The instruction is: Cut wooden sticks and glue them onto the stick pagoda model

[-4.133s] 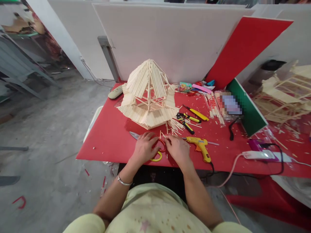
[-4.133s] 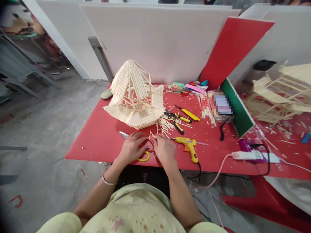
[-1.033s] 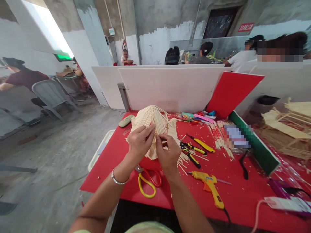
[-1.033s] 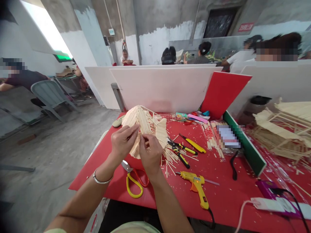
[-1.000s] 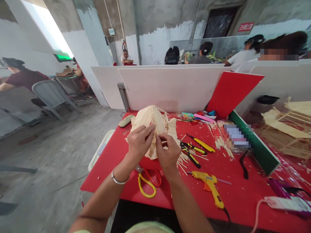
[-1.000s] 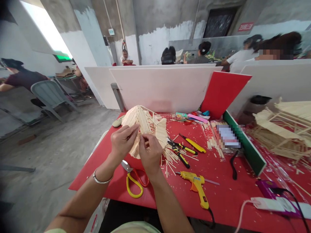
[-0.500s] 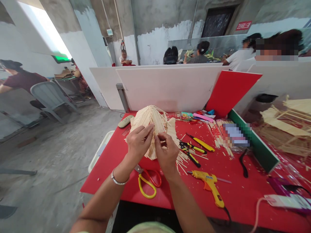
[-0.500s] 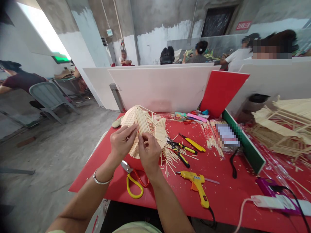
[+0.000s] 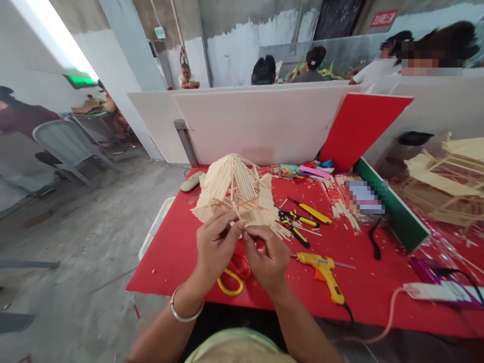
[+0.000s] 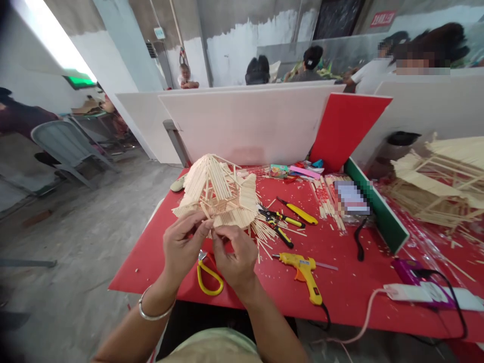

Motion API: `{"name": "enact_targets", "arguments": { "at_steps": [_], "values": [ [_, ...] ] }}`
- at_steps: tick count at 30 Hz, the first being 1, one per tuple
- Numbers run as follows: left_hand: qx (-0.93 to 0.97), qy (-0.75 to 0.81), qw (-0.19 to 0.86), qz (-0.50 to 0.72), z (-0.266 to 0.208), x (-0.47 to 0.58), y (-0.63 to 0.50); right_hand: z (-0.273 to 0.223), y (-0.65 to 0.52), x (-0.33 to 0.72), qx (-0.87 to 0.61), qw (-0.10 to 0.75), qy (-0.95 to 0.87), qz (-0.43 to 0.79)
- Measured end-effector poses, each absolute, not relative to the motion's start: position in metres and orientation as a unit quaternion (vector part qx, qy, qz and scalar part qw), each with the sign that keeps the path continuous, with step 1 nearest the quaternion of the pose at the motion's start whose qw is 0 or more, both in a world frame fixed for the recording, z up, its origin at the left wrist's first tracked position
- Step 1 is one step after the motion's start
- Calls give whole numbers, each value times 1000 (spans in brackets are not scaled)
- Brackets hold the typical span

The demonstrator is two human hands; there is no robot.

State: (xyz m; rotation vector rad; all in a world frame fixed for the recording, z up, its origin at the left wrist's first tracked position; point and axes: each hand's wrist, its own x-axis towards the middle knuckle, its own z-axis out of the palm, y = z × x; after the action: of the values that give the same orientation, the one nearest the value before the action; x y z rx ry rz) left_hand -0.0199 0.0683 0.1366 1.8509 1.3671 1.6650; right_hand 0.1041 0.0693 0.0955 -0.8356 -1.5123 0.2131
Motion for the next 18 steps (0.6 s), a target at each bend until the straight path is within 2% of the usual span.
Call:
{"name": "enact_targets", "arguments": {
  "at_steps": [7, 14, 18],
  "values": [
    [539, 485, 431, 537, 78, 8, 41, 46, 32, 141, -412, 565, -701, 139],
    [420, 502, 559, 509, 24, 12, 29, 7, 13, 168, -528, 428, -705, 203],
    [356, 492, 597, 525, 15, -3, 22, -1, 17, 151, -523, 354, -743, 221]
  ]
}}
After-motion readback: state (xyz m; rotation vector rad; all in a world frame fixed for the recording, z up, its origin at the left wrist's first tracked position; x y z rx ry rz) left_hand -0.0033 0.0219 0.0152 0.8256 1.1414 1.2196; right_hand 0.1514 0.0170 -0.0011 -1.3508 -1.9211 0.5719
